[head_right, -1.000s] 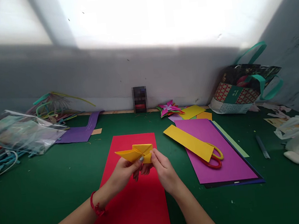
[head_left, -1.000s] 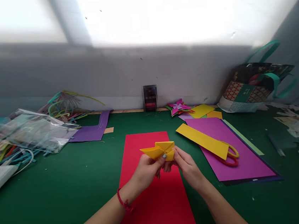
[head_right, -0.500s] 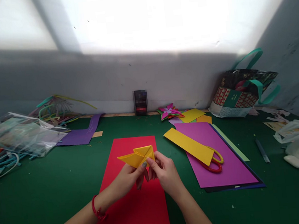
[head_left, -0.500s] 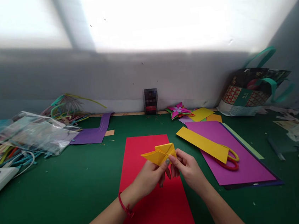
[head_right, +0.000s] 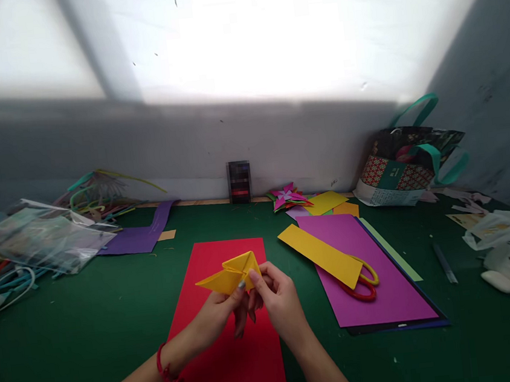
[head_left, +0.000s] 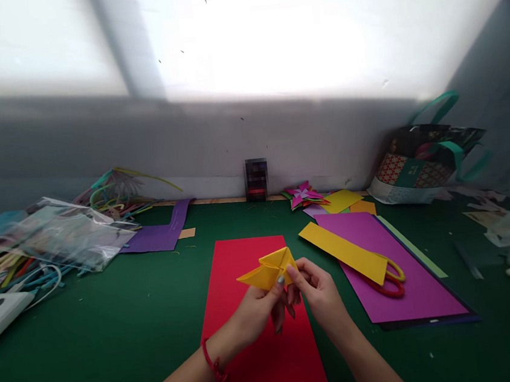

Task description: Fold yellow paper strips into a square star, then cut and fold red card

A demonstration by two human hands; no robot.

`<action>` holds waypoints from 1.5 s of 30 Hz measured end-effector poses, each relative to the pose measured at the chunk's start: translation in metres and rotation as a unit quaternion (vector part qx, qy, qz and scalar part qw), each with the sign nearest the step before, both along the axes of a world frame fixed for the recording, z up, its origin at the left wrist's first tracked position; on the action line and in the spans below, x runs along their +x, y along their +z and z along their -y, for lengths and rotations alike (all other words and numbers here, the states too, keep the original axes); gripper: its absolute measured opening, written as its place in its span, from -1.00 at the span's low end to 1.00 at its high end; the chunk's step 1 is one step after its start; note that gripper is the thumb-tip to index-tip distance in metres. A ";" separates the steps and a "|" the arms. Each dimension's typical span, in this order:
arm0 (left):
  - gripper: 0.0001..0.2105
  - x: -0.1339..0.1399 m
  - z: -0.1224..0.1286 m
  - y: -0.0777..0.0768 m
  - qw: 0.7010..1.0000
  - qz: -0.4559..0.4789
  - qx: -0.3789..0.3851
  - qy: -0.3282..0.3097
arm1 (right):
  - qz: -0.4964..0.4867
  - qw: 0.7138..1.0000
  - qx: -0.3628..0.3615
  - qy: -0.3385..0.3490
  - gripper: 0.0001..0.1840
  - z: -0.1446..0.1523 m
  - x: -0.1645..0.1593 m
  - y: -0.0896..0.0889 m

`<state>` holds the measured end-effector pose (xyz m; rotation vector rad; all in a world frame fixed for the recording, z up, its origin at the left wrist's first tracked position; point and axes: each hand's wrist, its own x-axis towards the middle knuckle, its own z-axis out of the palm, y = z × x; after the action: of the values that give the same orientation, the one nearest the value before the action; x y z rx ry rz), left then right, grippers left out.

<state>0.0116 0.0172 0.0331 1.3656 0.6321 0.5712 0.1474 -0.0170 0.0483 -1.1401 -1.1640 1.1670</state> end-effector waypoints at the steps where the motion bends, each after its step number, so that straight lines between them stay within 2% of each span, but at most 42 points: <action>1: -0.63 0.000 0.000 0.000 1.000 -0.011 0.008 -0.011 | 0.002 1.000 -0.003 -0.001 -0.74 0.000 0.001 0.002; 4: -0.74 -0.002 -0.002 -0.003 0.997 -0.047 0.056 -0.033 | 0.018 1.000 -0.012 -0.008 -0.74 0.000 0.009 0.009; 6: -0.80 -0.005 -0.009 -0.004 0.996 -0.049 0.077 -0.014 | 0.038 0.999 -0.016 -0.004 -0.74 0.000 0.016 0.014; 9: -0.74 -0.010 -0.021 -0.002 0.998 -0.015 0.045 0.039 | 0.062 0.997 -0.029 0.032 -0.74 0.001 0.022 0.017; 11: -0.62 -0.014 -0.028 0.004 0.996 -0.008 0.000 0.086 | 0.075 0.994 -0.040 0.064 -0.74 0.002 0.024 0.018; 13: -0.55 -0.017 -0.031 0.010 0.998 -0.011 -0.028 0.055 | 0.094 0.991 -0.045 0.084 -0.73 0.003 0.024 0.016; 15: -0.62 -0.019 -0.030 0.015 1.000 -0.026 -0.007 0.014 | 0.109 0.989 -0.046 0.091 -0.74 0.004 0.023 0.013; 17: -0.67 -0.018 -0.027 0.017 0.999 -0.042 0.018 0.009 | 0.108 0.989 -0.042 0.087 -0.77 0.004 0.021 0.010; 22: -0.69 -0.017 -0.020 0.020 0.993 -0.079 0.071 0.059 | 0.055 0.998 -0.018 0.038 -0.67 0.001 0.016 0.007; 27: -0.68 -0.018 -0.018 0.029 0.983 -0.096 0.101 0.122 | 0.021 1.000 0.010 -0.012 -0.74 -0.002 0.015 0.006; 34: -0.66 -0.017 -0.013 0.034 0.980 -0.102 0.115 0.126 | -0.127 0.990 -0.057 0.033 -0.74 0.002 0.009 0.016; 41: -0.67 -0.016 -0.015 0.032 0.985 -0.088 0.089 0.123 | -0.138 0.988 -0.057 0.033 -0.73 0.002 0.008 0.018; 45: -0.68 -0.015 -0.013 0.033 0.983 -0.094 0.098 0.125 | -0.141 0.987 -0.062 0.039 -0.75 0.003 0.009 0.019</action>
<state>-0.0035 0.0306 0.0663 1.5486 0.9292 0.7247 0.1565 -0.0200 0.0668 -0.9885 -0.9359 1.4272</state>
